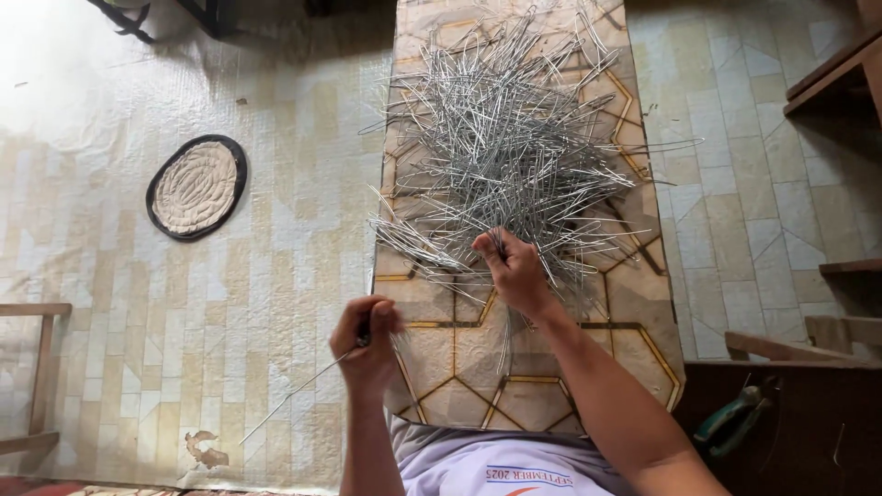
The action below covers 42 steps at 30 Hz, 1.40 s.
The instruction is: Sorting and bundling thin metal wires on a wooden bench.
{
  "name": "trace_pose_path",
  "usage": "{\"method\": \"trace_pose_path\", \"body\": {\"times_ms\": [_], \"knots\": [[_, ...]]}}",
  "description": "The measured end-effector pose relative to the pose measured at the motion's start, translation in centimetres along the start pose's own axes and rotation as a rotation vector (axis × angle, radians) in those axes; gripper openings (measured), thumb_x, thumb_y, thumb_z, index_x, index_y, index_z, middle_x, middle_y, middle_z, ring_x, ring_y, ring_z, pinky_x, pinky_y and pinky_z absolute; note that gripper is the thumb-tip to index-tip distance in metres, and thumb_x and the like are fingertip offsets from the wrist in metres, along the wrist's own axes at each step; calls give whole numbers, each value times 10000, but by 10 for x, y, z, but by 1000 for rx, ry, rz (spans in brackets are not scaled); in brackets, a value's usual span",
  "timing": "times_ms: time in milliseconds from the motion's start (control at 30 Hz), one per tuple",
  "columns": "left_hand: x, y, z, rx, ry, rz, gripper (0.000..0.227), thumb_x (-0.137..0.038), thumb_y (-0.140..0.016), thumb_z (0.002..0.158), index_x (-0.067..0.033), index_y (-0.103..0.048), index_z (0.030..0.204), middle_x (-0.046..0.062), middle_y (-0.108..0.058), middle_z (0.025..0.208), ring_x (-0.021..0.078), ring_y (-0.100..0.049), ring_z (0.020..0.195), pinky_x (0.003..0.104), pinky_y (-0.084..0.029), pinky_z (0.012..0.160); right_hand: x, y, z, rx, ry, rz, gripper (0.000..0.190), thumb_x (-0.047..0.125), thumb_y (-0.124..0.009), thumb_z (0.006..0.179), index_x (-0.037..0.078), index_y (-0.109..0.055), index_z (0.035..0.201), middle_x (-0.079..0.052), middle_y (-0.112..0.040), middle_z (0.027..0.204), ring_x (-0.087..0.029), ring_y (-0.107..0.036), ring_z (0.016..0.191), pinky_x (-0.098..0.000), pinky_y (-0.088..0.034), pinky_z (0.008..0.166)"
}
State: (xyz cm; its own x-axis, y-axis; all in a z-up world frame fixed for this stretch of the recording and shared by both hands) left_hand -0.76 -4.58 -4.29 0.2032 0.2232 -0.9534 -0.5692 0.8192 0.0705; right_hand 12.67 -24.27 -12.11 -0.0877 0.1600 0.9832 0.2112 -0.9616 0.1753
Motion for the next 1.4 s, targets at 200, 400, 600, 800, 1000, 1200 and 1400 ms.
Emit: {"method": "trace_pose_path", "body": {"times_ms": [200,400,600,800,1000,1200,1400], "knots": [[-5,-35,0,99,57,19,81,-73,-732,941,-29,-750,875,32,-556,489,74,-490,481,231,-453,506,-9,0,1,-14,16,16,306,375,-616,1052,136,-749,914,-113,-703,721,-223,-673,668,-375,-551,699],[-23,-57,5,303,6,192,90,-198,-784,909,-111,-786,887,76,-650,580,124,-554,532,304,-481,547,-10,1,1,-19,-16,390,302,277,-552,1068,51,-718,957,6,-485,567,-76,-470,530,-221,-407,511],[-28,-64,6,317,9,193,81,-177,-764,928,-107,-781,891,94,-622,573,118,-535,541,304,-470,537,-11,5,4,-53,52,545,368,300,-529,1096,-20,-673,990,-7,-411,564,-61,-393,494,-200,-355,477],[-25,-68,5,354,1,256,80,-199,-756,934,-127,-779,908,120,-649,597,206,-598,519,340,-493,547,-10,10,3,-139,102,552,366,266,-519,1103,-43,-670,977,-9,-412,551,-70,-420,474,-210,-358,465],[-21,-68,4,373,-8,282,68,-209,-761,923,-149,-793,928,135,-645,577,320,-571,464,367,-472,509,-4,8,-3,-105,178,374,304,241,-592,1057,-12,-721,949,-21,-488,516,-75,-449,459,-202,-377,462],[-17,-53,3,261,28,280,231,-299,-740,941,-193,-755,1146,-66,-642,666,39,-474,554,233,-408,539,14,1,-10,35,365,47,261,299,-530,1064,106,-691,994,-27,-738,901,-137,-668,739,-290,-498,689],[-1,-42,0,167,105,-54,401,-192,-814,889,-51,-744,1258,-32,-662,701,22,-389,575,224,-340,507,9,-14,-17,199,470,-108,169,237,-588,1017,107,-604,911,-41,-609,645,-164,-540,502,-349,-424,510]]}}
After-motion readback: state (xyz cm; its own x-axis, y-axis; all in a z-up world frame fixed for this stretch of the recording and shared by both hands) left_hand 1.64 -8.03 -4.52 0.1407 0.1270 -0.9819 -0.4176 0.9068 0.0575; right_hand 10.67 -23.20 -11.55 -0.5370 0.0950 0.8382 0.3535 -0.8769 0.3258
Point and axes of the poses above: each hand's wrist, its own z-axis towards the middle knuckle, its own y-axis out of the back of the hand, x = y × z, the point moved 3 cm from there along z, towards the middle knuckle
